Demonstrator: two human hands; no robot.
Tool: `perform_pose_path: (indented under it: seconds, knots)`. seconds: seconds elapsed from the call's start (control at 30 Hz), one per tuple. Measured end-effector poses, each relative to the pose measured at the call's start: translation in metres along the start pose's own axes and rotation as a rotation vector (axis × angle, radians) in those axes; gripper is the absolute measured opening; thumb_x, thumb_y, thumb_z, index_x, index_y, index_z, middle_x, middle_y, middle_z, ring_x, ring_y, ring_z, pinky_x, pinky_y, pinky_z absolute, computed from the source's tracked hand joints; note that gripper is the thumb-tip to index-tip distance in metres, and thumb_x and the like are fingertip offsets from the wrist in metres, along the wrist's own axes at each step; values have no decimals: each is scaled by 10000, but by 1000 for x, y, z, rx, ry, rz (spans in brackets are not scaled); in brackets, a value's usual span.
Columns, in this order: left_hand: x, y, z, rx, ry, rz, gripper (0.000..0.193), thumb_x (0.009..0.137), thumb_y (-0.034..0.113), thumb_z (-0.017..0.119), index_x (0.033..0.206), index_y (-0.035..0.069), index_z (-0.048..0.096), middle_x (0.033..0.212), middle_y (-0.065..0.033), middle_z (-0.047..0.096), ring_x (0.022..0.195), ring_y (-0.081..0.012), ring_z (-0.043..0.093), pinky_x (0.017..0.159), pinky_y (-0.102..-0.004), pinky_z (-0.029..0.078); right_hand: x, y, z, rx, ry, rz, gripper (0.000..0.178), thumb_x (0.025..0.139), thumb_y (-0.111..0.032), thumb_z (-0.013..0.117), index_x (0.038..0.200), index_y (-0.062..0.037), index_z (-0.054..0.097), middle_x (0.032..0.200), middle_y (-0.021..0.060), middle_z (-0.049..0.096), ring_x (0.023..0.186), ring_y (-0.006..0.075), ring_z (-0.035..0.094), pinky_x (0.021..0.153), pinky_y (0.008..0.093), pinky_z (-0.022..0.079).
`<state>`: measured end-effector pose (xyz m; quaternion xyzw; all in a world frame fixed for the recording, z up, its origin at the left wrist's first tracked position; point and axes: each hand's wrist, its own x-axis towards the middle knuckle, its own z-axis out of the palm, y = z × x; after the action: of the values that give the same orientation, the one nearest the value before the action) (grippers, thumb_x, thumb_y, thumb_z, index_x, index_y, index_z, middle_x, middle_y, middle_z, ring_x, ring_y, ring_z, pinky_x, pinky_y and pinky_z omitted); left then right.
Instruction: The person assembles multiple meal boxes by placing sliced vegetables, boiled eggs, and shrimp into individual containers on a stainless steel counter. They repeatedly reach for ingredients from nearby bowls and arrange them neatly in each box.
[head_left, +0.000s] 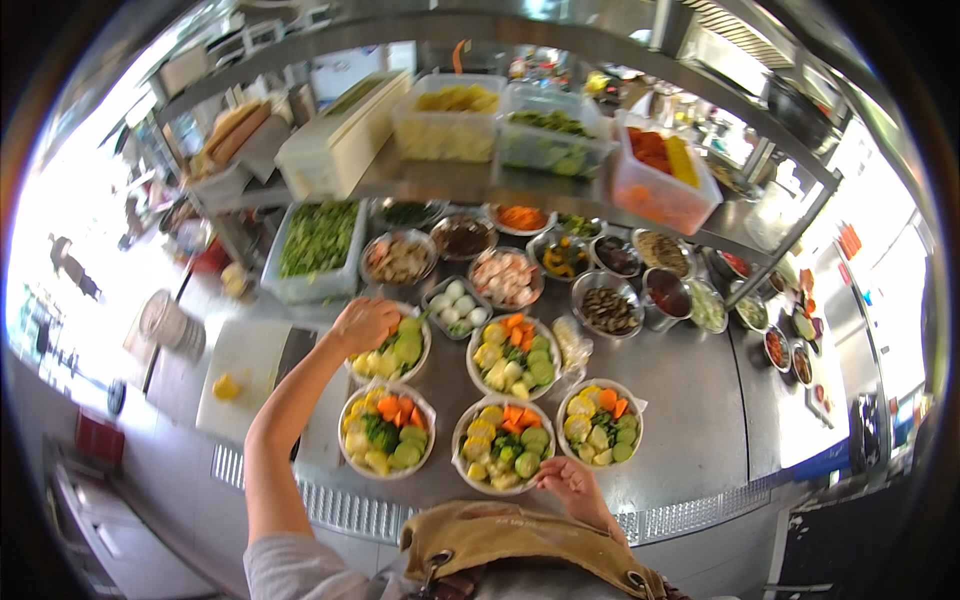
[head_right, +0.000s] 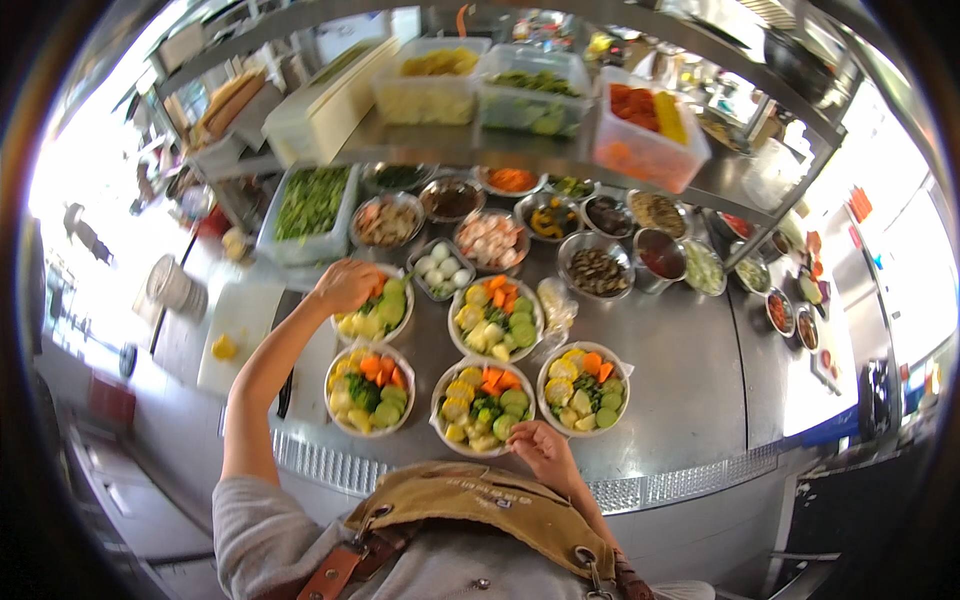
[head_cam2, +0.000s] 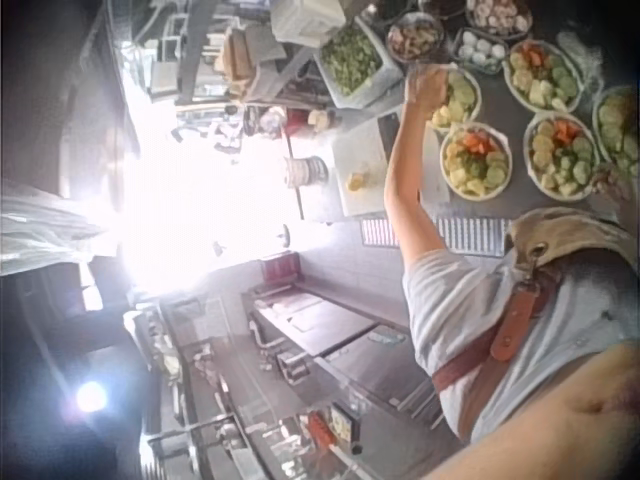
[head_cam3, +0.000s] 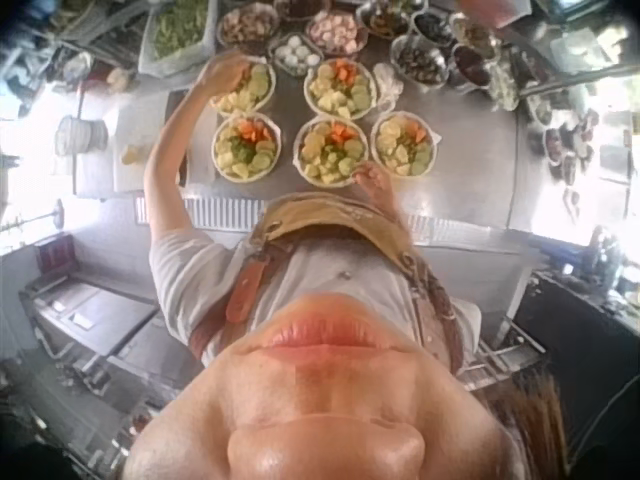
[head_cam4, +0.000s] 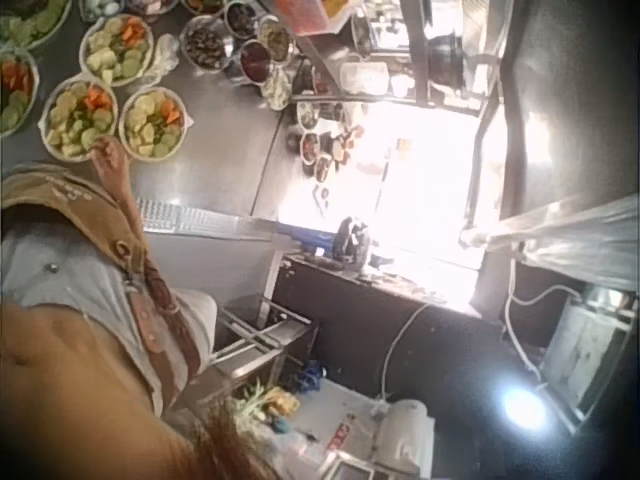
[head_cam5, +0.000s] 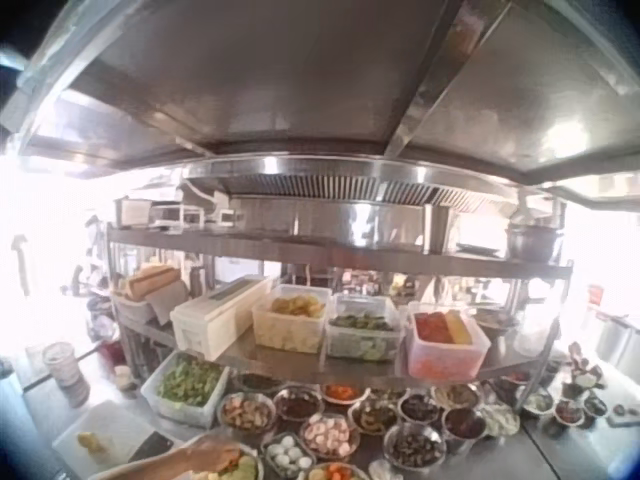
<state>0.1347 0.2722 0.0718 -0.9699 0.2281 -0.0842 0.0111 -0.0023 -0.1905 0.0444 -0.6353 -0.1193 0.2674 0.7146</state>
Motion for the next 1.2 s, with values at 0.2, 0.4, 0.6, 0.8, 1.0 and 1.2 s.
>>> perform_pose_path:
  seconds: [0.2,0.4,0.6,0.8,1.0,1.2]
  knots:
    - [138,32,-115,44,567,361,125,739,116,619,857,77,608,955,-71,574,896,-255,567,760,-415,457,10,0,-5,-27,-19,1,224,922,-51,541,1139,-1,531,978,50,628,876,78,563,772,220,445]
    - [309,31,-185,-176,587,54,188,833,182,567,999,94,576,1055,-83,600,976,-286,582,843,-404,465,15,22,-23,65,23,4,242,932,-73,539,1158,8,505,989,64,624,885,95,562,782,233,448]
    - [437,9,-143,-320,296,-218,336,739,196,678,1052,81,644,987,-132,668,914,-282,633,813,-370,498,18,23,-40,261,101,8,226,935,-31,520,1154,22,499,992,91,613,945,121,575,809,247,459]
    - [472,-10,-131,-315,-9,-394,342,636,164,742,975,114,732,874,-130,706,803,-241,673,729,-326,526,25,6,-49,209,155,72,198,925,1,519,1121,23,520,963,77,603,922,143,594,800,258,474]
    - [446,4,-135,-401,439,-217,258,677,70,675,932,63,715,845,-111,700,793,-236,677,701,-344,538,25,-4,-49,147,148,95,188,926,2,511,1113,24,523,958,73,613,919,138,598,798,263,482]
    - [365,30,-162,-1016,668,-199,259,822,203,690,1044,73,669,909,-40,677,773,-120,639,609,-278,510,18,3,-47,199,151,-14,202,921,-1,514,1121,20,517,965,84,618,891,134,584,814,252,465]
